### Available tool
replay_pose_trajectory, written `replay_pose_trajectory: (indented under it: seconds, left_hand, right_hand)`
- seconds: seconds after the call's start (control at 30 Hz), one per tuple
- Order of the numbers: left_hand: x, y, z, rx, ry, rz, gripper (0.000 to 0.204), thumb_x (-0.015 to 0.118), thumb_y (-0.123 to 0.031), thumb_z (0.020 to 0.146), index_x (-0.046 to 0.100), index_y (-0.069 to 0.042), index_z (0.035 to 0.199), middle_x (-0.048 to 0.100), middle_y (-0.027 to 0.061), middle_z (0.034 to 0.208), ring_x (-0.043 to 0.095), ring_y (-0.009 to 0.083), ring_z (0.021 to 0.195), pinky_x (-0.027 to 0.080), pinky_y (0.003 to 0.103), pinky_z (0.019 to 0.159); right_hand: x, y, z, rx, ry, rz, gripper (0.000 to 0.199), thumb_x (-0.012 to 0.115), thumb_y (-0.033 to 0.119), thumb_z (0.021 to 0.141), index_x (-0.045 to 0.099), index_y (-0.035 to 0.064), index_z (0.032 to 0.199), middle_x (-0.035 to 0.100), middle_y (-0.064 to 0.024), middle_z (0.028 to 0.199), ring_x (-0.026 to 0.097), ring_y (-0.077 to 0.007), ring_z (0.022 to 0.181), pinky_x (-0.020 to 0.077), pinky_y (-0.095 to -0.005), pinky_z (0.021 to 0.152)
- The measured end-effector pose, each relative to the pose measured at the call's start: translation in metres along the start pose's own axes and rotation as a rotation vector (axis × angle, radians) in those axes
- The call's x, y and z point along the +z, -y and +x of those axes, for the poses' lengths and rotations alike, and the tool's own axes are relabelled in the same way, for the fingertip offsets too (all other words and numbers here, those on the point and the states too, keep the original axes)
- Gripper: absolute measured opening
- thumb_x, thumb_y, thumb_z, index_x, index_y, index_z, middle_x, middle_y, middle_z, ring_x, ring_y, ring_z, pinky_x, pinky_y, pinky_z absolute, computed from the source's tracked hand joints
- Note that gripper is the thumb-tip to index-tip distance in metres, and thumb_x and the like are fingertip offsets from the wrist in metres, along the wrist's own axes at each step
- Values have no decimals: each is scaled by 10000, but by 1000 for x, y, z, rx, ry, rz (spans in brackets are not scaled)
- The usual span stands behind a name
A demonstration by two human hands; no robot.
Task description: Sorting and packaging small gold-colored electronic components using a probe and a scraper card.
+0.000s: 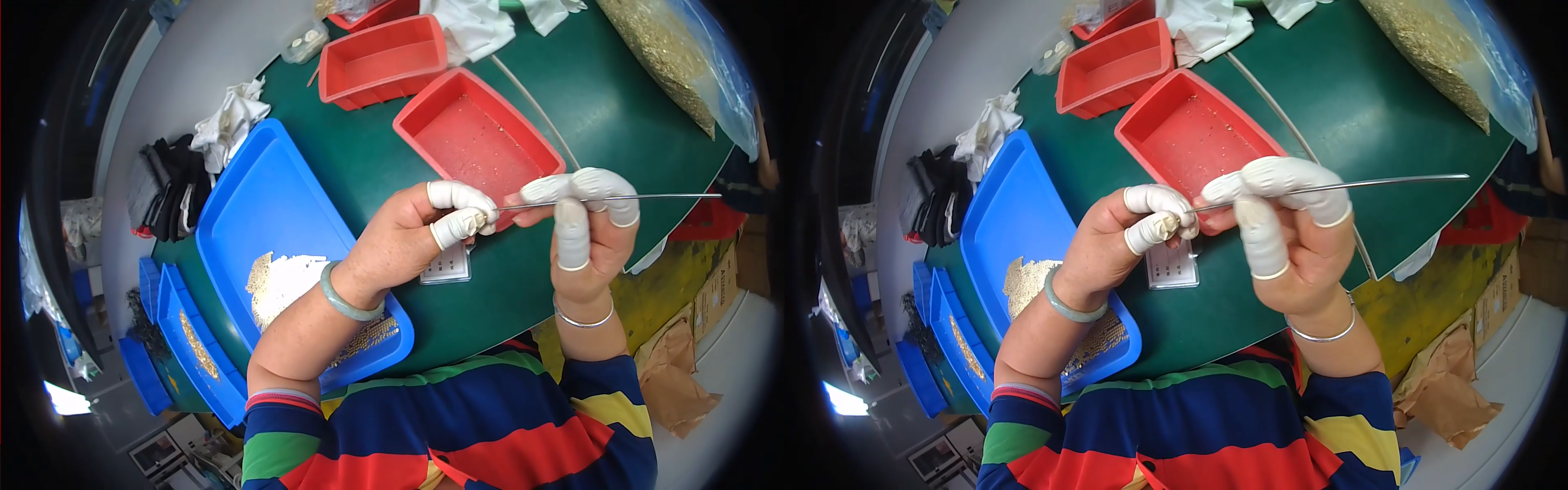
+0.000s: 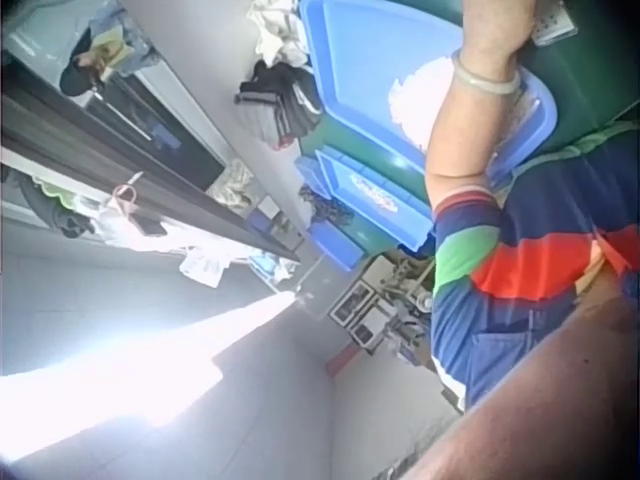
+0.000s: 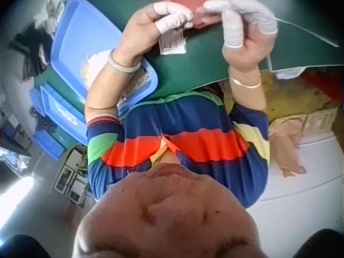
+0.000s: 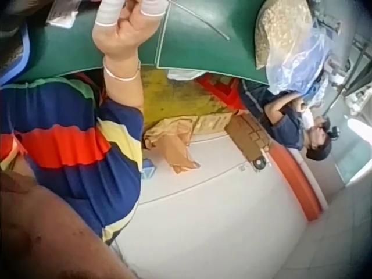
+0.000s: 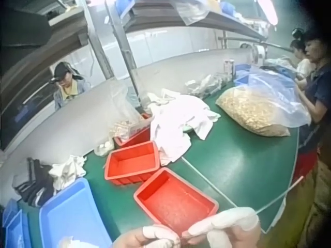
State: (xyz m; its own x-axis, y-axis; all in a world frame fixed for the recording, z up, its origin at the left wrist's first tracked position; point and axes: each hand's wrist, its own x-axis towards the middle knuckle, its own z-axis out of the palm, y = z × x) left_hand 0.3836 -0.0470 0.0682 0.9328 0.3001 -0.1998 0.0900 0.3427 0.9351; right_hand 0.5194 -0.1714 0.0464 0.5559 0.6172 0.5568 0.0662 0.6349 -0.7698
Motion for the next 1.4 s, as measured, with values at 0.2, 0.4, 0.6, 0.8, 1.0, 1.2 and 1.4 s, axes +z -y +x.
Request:
replay_pose_trajectory:
  seconds: [0.2, 0.4, 0.6, 0.8, 1.0, 1.2, 1.4]
  left_hand:
    - [-44, -31, -29, 299, -153, 915, 80, 634, -51, 784, 630, -21, 858, 612, 63, 832, 580, 162, 788, 461, 261, 712]
    - [-96, -38, -99, 165, -252, 1719, 119, 631, -100, 719, 667, -74, 828, 604, 76, 749, 563, 258, 743, 455, 356, 657]
    - [-112, -10, -126, 137, -216, 1849, 129, 615, -118, 700, 680, -97, 810, 575, 42, 738, 555, 214, 747, 412, 324, 727]
    - [-124, 9, -141, 264, -229, 1923, 124, 594, -142, 730, 677, -108, 815, 545, 36, 693, 549, 207, 727, 409, 326, 725]
    - [-131, 5, -163, 295, -356, 1765, 149, 611, -150, 749, 656, -86, 875, 607, 65, 794, 570, 227, 778, 429, 340, 729]
    - [-151, -4, -246, 255, -689, 1528, 222, 637, -49, 753, 625, -31, 974, 616, 110, 895, 583, 243, 810, 463, 302, 718]
    - [-166, 34, -316, 155, -1117, 1183, 265, 605, -54, 809, 605, -54, 1074, 584, 47, 966, 546, 114, 795, 458, 236, 714]
  right_hand:
    - [-6, 6, -6, -37, -51, -80, 257, 430, 3, 872, 432, -15, 1128, 603, -219, 900, 633, -248, 695, 541, -279, 600]
    - [-11, 7, -15, -39, 44, -119, 310, 409, 31, 886, 410, -9, 1194, 583, -267, 946, 640, -256, 715, 556, -262, 568]
    - [-11, 12, -20, 3, 160, -103, 313, 310, 28, 908, 421, -23, 1196, 600, -251, 940, 627, -268, 813, 519, -383, 767]
    - [-17, 5, -29, -28, 145, -247, 299, 315, 48, 919, 413, -35, 1188, 595, -265, 919, 624, -287, 801, 507, -412, 795]
    - [-14, 8, -29, -8, 115, -254, 322, 316, 32, 907, 405, -42, 1207, 596, -255, 923, 637, -284, 731, 512, -379, 766]
    - [3, 20, -41, 45, 235, -325, 328, 374, 162, 916, 475, -50, 1144, 576, -263, 958, 602, -285, 807, 506, -363, 736]
    - [65, 16, -73, 177, 435, -419, 187, 496, 82, 846, 530, -27, 995, 544, -187, 867, 544, -224, 662, 459, -238, 532]
